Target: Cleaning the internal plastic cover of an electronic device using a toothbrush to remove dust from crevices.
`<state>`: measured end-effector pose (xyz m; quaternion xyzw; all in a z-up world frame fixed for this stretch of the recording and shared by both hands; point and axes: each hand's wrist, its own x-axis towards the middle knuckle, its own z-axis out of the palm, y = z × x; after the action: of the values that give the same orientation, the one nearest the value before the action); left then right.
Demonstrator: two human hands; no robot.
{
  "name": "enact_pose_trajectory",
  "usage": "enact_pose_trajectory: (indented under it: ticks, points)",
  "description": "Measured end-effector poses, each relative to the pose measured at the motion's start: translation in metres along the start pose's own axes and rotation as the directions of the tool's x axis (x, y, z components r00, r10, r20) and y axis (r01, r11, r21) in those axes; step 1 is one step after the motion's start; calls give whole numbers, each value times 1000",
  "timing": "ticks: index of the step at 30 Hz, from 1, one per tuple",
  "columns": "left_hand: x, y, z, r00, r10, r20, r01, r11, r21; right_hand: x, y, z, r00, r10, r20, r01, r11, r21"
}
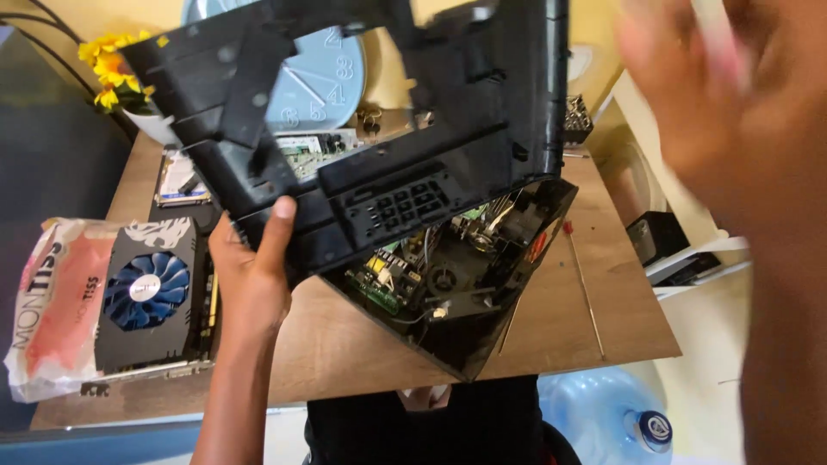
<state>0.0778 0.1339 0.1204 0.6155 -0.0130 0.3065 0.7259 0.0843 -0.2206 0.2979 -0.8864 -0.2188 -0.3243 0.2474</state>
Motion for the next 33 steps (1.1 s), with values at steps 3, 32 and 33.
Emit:
enact_pose_trajectory:
  ticks: [3,32,33]
  points:
    - [-2,-4,-5,963,-228,-145,197,960,-200,-19,50,45,999,29,-24,-28,998,53]
    - [-72,-22,12,741,-584,-331,320,741,-591,-62,104,121,433,789,437,-897,423,126]
    - [-68,-22,13,731,-599,-327,349,740,-576,-67,109,122,446,780,438,-894,412,176]
